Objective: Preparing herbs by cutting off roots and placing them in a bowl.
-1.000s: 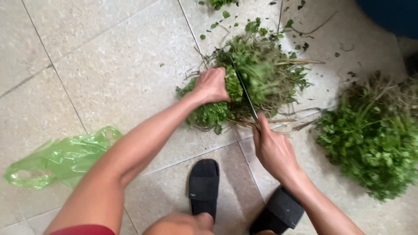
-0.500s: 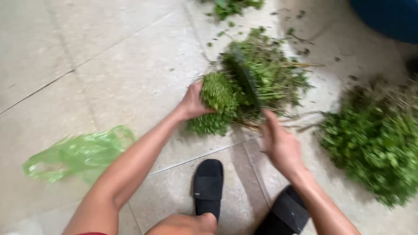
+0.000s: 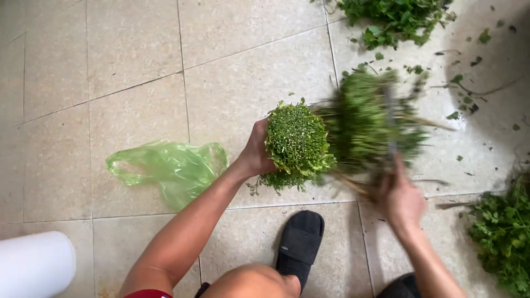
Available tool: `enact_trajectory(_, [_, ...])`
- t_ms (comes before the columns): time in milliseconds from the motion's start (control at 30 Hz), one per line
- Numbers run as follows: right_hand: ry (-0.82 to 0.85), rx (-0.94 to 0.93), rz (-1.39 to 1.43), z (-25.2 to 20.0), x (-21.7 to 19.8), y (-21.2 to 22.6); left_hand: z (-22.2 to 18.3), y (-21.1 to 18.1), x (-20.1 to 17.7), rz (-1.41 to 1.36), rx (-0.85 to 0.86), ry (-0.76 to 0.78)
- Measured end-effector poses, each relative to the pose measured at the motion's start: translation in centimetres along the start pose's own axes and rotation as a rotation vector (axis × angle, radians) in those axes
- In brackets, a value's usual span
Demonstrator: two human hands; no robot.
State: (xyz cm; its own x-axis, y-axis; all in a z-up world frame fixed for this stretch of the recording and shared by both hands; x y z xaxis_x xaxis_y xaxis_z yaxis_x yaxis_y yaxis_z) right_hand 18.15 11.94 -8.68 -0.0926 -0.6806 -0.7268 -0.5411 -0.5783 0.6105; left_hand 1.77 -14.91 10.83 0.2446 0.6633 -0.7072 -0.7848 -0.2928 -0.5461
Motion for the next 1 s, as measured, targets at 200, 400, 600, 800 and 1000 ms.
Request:
enact_trajectory(200, [0.097,-0.188,0.034,-1.2,5.4,8.1,-1.7,2.0,-1.8,0.143,-0.091,-0.140])
enact_trajectory(400, [-0.101,-0.070,-0.129,1.5,-0.4,3.9,-1.6,5.6,-0.7,-0.257,-0.458,0.075])
enact_trajectory(600, [-0.180,-0.337,-0.289,2.8,-2.3,-1.3,-4.2,10.4,4.0,-0.428,-0.750,0.151])
enact_trajectory(800, [0.211,-0.412,-0.353,0.8,-1.2,3.1,-6.1,15.1,8.6,-0.229,-0.981,0.476])
enact_trajectory(1000, [-0.328,-0.508,-0.426,7.1,-13.8,4.1,-1.1,13.4,6.3,-0.351,-0.568,0.229])
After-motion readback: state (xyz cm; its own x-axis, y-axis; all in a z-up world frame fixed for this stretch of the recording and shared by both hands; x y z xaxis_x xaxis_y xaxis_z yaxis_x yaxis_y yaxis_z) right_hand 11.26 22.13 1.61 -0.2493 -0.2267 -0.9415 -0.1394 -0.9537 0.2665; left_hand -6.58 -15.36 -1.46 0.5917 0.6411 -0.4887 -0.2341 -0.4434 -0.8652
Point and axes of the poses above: each hand's wrist, its own z-axis towards the middle knuckle, its own x-axis out of the palm, y = z × x, the point moved 7 cm from there along z, towards the middle knuckle, and after that the axes turned 10 degrees about z, right-handed, at the moved point
